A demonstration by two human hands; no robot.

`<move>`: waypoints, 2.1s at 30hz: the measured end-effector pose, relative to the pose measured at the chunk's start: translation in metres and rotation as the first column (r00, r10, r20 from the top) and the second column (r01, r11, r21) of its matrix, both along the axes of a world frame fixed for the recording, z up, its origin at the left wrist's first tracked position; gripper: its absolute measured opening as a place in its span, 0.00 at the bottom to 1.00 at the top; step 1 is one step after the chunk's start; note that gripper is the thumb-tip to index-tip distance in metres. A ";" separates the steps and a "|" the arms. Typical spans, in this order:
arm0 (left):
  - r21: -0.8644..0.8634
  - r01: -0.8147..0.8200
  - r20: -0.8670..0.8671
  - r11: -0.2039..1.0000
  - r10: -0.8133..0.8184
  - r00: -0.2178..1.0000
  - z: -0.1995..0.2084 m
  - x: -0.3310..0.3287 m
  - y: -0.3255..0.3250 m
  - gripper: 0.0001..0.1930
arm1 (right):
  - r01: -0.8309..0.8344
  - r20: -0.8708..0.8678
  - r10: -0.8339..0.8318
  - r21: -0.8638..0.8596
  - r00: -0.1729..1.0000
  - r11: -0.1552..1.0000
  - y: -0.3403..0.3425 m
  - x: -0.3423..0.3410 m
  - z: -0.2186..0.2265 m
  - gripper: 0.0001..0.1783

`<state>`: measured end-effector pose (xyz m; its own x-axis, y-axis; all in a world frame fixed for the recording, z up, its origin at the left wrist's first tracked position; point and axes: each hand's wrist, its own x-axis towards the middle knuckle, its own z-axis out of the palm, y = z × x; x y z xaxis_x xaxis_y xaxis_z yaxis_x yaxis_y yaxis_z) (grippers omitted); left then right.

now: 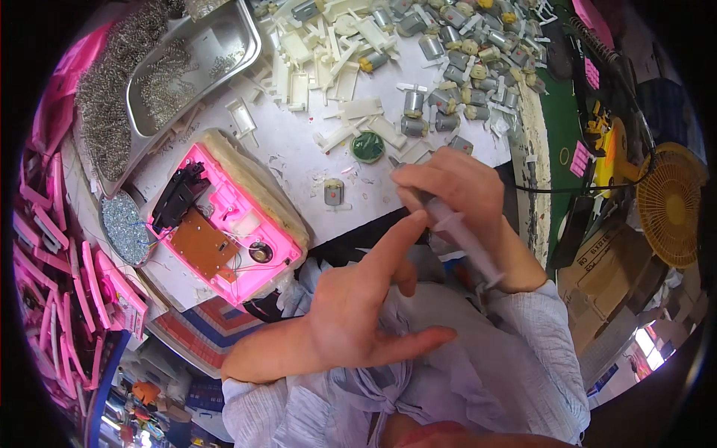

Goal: Assembling components into a pink plastic toy housing, including soldering wires and applying adhesive.

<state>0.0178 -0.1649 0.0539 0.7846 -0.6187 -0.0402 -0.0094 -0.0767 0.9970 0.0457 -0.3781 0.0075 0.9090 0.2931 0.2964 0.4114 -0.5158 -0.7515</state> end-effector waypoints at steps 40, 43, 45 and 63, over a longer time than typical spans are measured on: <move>0.083 -0.030 0.127 0.996 0.019 0.992 0.004 0.001 0.004 0.45 | 0.013 -0.055 -0.016 -0.057 0.998 0.998 -0.006 0.007 0.003 0.17; 0.066 -0.031 0.144 0.997 0.021 0.989 0.003 0.002 0.002 0.43 | -0.012 -0.041 0.010 -0.035 0.999 0.999 -0.007 0.005 0.003 0.19; 0.045 -0.028 0.156 0.999 0.020 0.988 0.002 0.003 0.001 0.41 | -0.050 -0.027 0.049 -0.023 0.998 0.999 -0.009 0.003 -0.002 0.21; 0.016 -0.017 0.242 1.000 0.013 0.970 -0.003 0.003 0.001 0.30 | 0.010 0.006 -0.009 -0.023 1.000 1.000 -0.003 0.011 -0.005 0.14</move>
<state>0.0209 -0.1634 0.0511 0.7817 -0.6076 0.1405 -0.2486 -0.0969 0.9638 0.0564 -0.3814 0.0027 0.9101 0.2913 0.2946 0.4105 -0.5369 -0.7370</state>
